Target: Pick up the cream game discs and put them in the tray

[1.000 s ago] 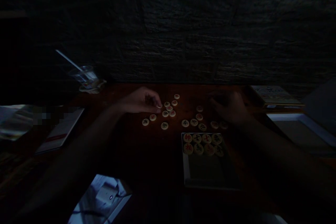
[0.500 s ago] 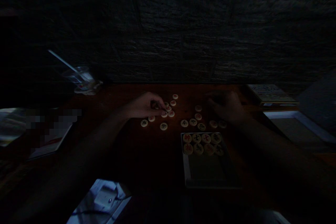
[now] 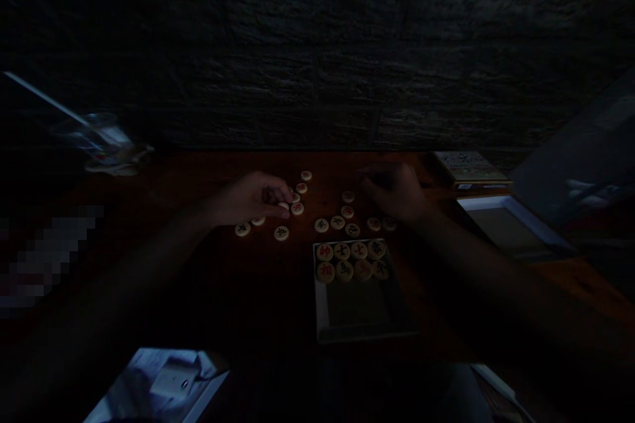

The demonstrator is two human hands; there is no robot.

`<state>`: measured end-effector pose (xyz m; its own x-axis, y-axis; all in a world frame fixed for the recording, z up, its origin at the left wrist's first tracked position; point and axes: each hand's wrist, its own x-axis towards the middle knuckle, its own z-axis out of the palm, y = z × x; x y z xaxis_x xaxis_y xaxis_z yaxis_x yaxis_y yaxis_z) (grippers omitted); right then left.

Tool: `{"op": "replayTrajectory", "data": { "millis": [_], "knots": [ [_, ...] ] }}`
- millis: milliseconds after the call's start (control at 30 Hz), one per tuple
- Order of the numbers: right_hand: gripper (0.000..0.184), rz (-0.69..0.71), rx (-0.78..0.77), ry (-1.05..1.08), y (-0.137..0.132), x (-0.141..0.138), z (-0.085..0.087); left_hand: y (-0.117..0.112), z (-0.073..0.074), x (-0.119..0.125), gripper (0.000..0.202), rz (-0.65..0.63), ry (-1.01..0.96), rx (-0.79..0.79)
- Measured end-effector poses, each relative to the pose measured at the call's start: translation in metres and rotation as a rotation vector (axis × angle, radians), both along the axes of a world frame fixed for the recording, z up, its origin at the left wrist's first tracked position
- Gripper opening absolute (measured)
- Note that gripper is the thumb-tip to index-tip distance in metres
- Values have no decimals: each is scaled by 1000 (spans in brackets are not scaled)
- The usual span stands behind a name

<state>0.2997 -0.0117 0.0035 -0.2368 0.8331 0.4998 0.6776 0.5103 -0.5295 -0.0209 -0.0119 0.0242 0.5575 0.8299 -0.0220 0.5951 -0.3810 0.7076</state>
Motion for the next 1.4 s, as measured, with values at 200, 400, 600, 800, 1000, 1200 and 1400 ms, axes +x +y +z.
{"op": "replayTrajectory", "data": {
  "millis": [200,400,600,800,1000,1200,1400],
  "knots": [
    [23,41,-48,93,-5,-7,4,-6,5,27,26,196,-351,17],
    [24,183,-275,404,-14,-22,7,-13,17,69,30,234,-566,-126],
    [37,284,-495,581,-25,-31,12,-15,2,90,36,212,-780,-176],
    [34,265,-455,607,-24,-30,12,-18,-5,93,41,227,-790,-139],
    [28,246,-498,625,-32,-34,16,-20,-8,89,36,212,-783,-78],
    [29,220,-485,602,-39,-36,19,-22,-14,91,31,174,-781,-34],
    [34,221,-485,616,-37,-36,17,-24,-18,94,29,163,-820,-26]
  ]
}}
